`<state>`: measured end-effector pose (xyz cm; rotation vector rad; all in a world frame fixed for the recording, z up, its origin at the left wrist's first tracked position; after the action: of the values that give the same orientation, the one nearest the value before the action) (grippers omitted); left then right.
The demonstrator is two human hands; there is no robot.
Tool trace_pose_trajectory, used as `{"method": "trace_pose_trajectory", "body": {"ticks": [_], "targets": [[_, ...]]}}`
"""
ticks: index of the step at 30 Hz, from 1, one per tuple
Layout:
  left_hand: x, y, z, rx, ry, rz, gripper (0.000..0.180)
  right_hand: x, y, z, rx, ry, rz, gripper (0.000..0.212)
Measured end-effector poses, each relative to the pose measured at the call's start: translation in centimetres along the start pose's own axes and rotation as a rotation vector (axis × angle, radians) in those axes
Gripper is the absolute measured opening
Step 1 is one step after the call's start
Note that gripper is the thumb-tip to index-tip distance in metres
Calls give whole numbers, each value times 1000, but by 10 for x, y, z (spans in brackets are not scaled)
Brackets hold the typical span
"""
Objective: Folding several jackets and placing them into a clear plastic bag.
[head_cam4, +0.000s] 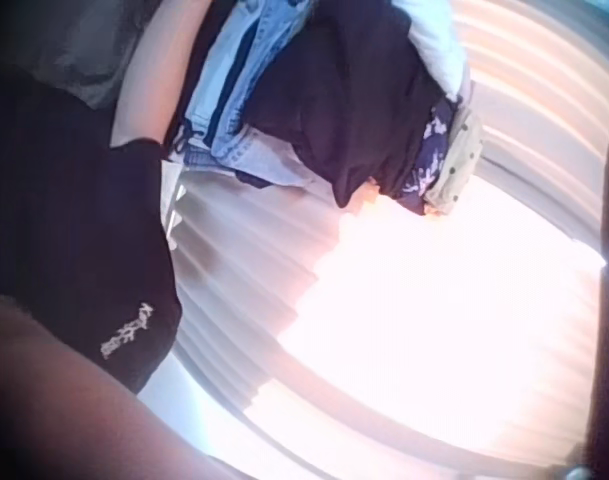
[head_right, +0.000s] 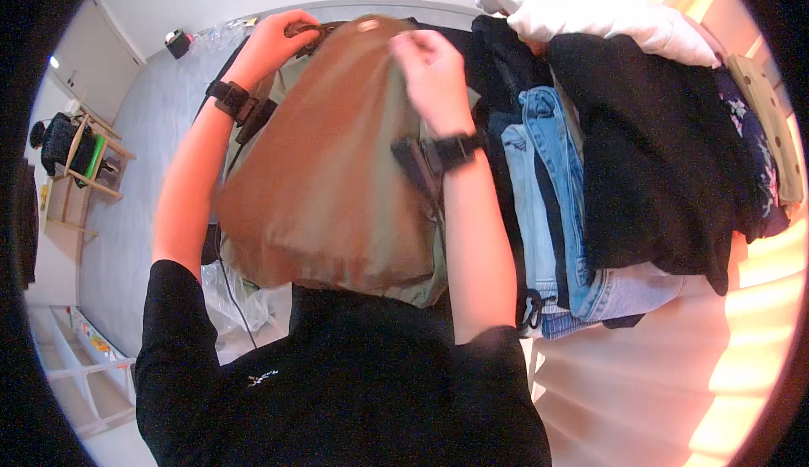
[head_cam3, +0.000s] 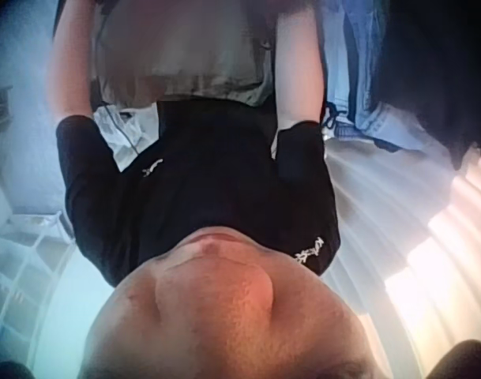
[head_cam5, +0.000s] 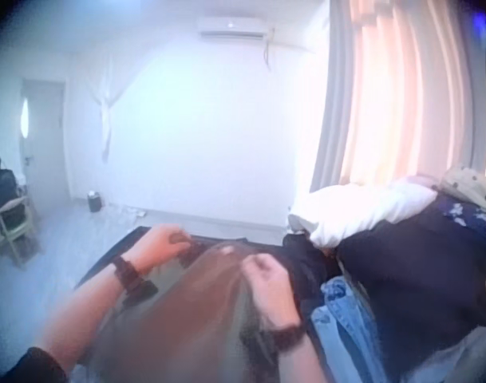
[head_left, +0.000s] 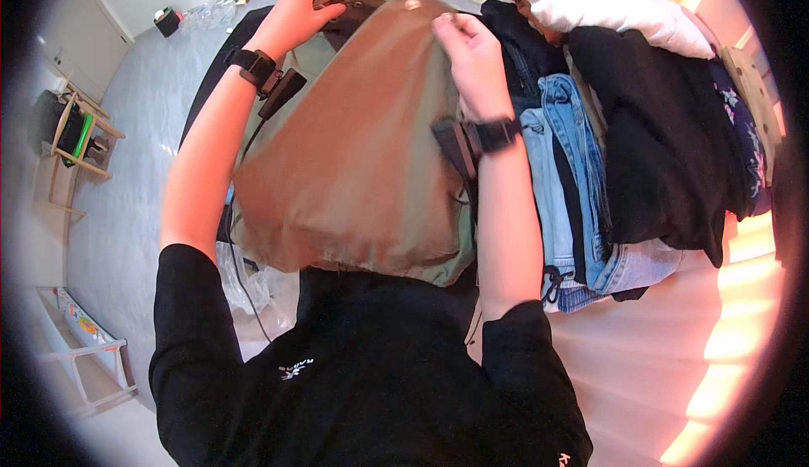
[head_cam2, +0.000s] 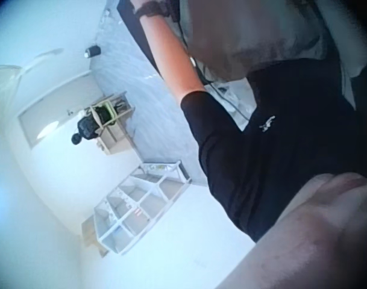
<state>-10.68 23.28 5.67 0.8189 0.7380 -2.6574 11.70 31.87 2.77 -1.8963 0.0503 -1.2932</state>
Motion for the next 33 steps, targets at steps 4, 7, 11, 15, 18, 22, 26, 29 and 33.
{"method": "trace_pose_trajectory", "body": {"ticks": [4,7,11,15,18,22,26,29,33], "targets": [[-9,-6,7,-20,23,21,21,-81,-8,4,-2,351,-64,24],[2,-8,2,-20,70,21,20,-101,18,-32,277,320,-257,26],[2,1,-26,29,132,-26,18,-130,46,-42,245,22,-485,24],[9,33,-68,70,274,98,18,-141,66,-40,188,-139,-488,23],[23,55,-93,41,370,138,19,-147,65,-33,198,-21,-488,23],[31,64,-108,101,505,246,21,-142,64,-32,165,4,-410,25],[38,65,-114,118,573,275,25,-140,62,-32,170,28,-408,26],[41,66,-114,113,551,253,27,-144,63,-29,140,20,-414,26],[40,66,-111,86,531,221,27,-144,62,-30,166,2,-397,26]]}}
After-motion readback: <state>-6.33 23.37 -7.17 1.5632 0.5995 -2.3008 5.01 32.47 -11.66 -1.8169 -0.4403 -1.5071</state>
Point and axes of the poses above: each hand's wrist, its own y-axis away from the middle knuckle, its own z-axis out of the back of the hand, x = y × z, the point moved 7 cm from there along -y, towards the middle knuckle, and after that the axes turned 11 degrees about z, right-handed, at the moved point
